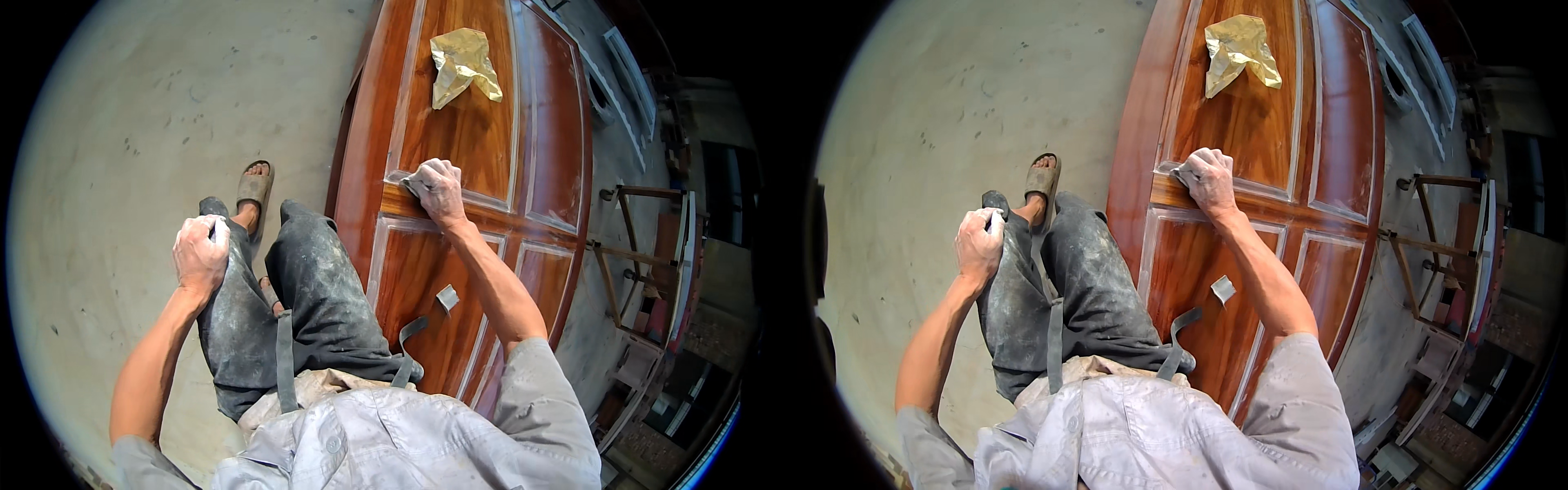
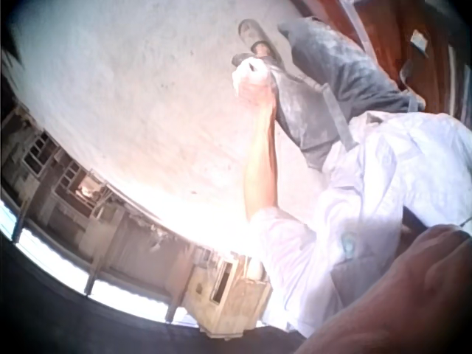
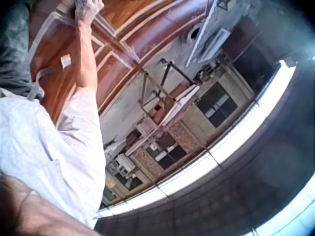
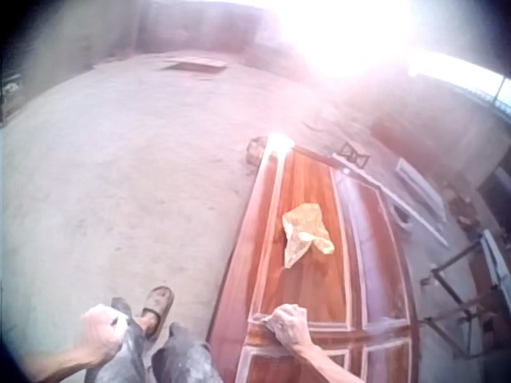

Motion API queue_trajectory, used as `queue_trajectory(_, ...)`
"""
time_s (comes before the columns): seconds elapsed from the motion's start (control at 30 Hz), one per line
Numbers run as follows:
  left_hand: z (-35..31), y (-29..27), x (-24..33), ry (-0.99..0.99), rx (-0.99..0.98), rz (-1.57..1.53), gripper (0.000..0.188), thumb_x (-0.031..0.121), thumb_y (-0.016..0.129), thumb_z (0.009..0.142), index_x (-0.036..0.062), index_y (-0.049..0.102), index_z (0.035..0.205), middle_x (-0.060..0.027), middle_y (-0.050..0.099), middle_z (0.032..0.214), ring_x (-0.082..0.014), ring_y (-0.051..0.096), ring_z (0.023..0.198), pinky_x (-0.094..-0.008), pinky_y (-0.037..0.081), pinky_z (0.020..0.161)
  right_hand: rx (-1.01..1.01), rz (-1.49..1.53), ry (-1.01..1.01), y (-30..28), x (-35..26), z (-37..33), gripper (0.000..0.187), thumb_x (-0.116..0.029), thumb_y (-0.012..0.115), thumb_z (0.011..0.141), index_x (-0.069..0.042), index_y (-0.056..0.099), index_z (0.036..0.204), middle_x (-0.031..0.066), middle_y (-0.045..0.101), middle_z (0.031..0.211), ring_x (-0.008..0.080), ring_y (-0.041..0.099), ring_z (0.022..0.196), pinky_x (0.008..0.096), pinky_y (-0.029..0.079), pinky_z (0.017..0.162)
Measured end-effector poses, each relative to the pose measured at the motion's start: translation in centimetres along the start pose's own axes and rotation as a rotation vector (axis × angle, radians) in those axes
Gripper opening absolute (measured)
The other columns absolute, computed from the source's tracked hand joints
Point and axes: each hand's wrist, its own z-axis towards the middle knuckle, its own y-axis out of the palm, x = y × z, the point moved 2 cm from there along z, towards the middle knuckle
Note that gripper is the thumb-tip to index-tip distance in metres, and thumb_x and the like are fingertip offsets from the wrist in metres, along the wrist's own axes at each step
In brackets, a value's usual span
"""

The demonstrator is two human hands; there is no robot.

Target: The person is polishing a large wooden cabinet using a cloth and a small pad. They repeatedly wipe the surface and edges of the cabinet, occasionally dipping the cloth into a bucket of liquid.

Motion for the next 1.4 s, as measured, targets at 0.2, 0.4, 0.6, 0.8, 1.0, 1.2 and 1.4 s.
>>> queue_trajectory(0.2,-0.3,0.7,-2.0,0.035,0.035,-0.011,0.025,0.025,0.064,0.095,0.0060,0.079,0.103,-0.0162,0.075,0.103,-0.0379,0.068,0.099,-0.0483,0.054,0.091,-0.084,-0.013,0.094,-0.8,-0.5,-0.1,0.011,-0.015,0.081,0.081,-0.015,0.071,0.080,-0.0001,0.067,0.093,0.0251,0.062,0.096,0.0420,0.044,0.087)
queue_trajectory(0.4,0.2,0.4,-0.3,0.063,0.009,0.018,0.026,0.025,0.064,0.094,0.0057,0.079,0.104,-0.0175,0.074,0.102,-0.0389,0.068,0.099,-0.0485,0.054,0.092,-0.028,-0.034,0.052,1.3,-3.0,1.7,0.012,-0.018,0.080,0.082,-0.014,0.069,0.081,0.0011,0.065,0.094,0.0267,0.061,0.095,0.0423,0.045,0.085)
queue_trajectory(0.6,0.5,0.3,0.4,0.043,0.030,0.024,0.024,0.023,0.064,0.094,0.0060,0.079,0.100,-0.0157,0.075,0.099,-0.0364,0.068,0.099,-0.0486,0.053,0.091,0.027,-0.011,0.060,2.5,-3.0,1.5,0.011,-0.019,0.080,0.085,-0.015,0.070,0.082,0.0007,0.066,0.093,0.0261,0.062,0.095,0.0418,0.045,0.086)
queue_trajectory(0.8,-0.4,0.3,-2.1,0.003,0.032,-0.041,0.026,0.024,0.063,0.096,0.0034,0.078,0.099,-0.0164,0.075,0.101,-0.0359,0.068,0.099,-0.0481,0.054,0.090,-0.052,0.036,0.272,-5.8,6.3,-4.8,0.014,-0.020,0.085,0.084,-0.013,0.074,0.079,0.0041,0.069,0.090,0.0289,0.064,0.092,0.0441,0.048,0.080)
queue_trajectory(1.0,0.3,0.5,-0.2,0.055,0.014,0.006,0.025,0.024,0.063,0.095,0.0052,0.078,0.101,-0.0165,0.075,0.101,-0.0372,0.068,0.099,-0.0484,0.054,0.090,-0.014,0.036,0.170,-1.1,1.7,-0.2,0.010,-0.019,0.081,0.085,-0.014,0.073,0.083,0.0030,0.069,0.094,0.0281,0.063,0.094,0.0424,0.046,0.083)
queue_trajectory(1.2,0.0,0.3,-1.0,0.009,0.028,-0.016,0.026,0.025,0.063,0.096,0.0053,0.079,0.102,-0.0172,0.075,0.102,-0.0375,0.068,0.098,-0.0490,0.054,0.089,-0.018,0.109,0.194,-1.8,2.9,-1.0,0.015,-0.016,0.086,0.081,-0.013,0.071,0.081,0.0028,0.067,0.086,0.0273,0.064,0.090,0.0424,0.047,0.078)
queue_trajectory(1.4,0.2,0.5,-1.1,0.045,0.030,-0.001,0.026,0.025,0.063,0.097,0.0052,0.078,0.103,-0.0166,0.075,0.103,-0.0370,0.068,0.100,-0.0492,0.053,0.090,-0.081,-0.031,0.197,-2.6,2.8,-0.9,0.015,-0.021,0.083,0.086,-0.013,0.071,0.080,0.0040,0.070,0.093,0.0281,0.064,0.096,0.0419,0.047,0.085)
